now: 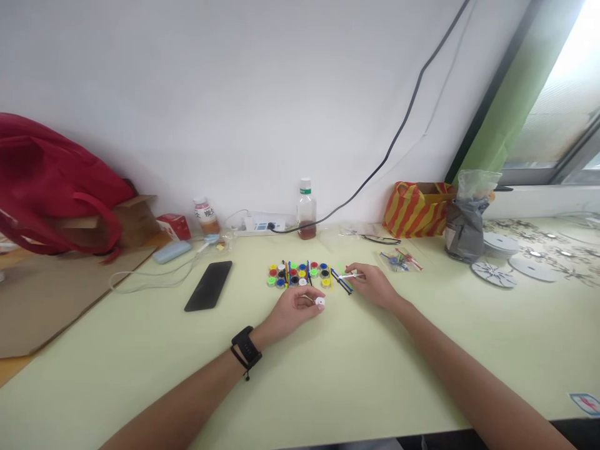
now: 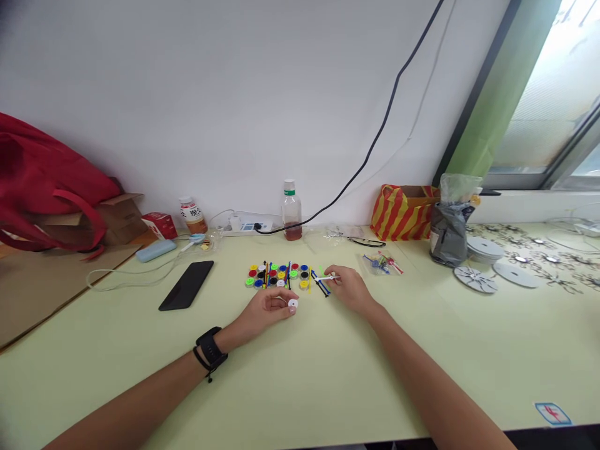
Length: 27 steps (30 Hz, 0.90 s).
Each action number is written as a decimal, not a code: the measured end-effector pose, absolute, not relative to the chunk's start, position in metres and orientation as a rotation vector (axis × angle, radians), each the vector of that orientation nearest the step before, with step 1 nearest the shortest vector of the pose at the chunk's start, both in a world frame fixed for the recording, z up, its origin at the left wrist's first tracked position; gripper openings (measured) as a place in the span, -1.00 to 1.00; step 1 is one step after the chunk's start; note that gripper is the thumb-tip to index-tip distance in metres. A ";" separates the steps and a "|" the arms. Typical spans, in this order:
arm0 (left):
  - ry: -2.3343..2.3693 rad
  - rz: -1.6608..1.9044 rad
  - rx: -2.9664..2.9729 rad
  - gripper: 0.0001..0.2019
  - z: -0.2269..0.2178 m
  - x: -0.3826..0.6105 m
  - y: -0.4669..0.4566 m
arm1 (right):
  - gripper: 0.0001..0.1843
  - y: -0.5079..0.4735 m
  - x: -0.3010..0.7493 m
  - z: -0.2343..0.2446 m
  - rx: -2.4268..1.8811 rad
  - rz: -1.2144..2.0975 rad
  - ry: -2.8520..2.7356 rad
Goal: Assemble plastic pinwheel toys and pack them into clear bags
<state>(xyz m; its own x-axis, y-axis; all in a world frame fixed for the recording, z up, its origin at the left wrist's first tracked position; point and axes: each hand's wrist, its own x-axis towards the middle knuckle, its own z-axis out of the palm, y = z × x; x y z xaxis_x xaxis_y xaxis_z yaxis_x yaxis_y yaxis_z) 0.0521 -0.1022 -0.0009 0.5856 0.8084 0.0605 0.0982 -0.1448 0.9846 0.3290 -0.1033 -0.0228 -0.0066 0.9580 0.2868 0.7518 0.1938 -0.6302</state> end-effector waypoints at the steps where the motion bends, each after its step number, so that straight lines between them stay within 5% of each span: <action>1: 0.777 0.731 1.623 -0.66 0.000 0.052 -0.102 | -0.75 -0.103 0.327 -0.023 -1.579 0.392 -1.839; 27: 0.764 0.721 1.648 -0.67 -0.002 0.052 -0.103 | -0.62 -0.099 0.319 -0.022 -1.647 0.248 -1.867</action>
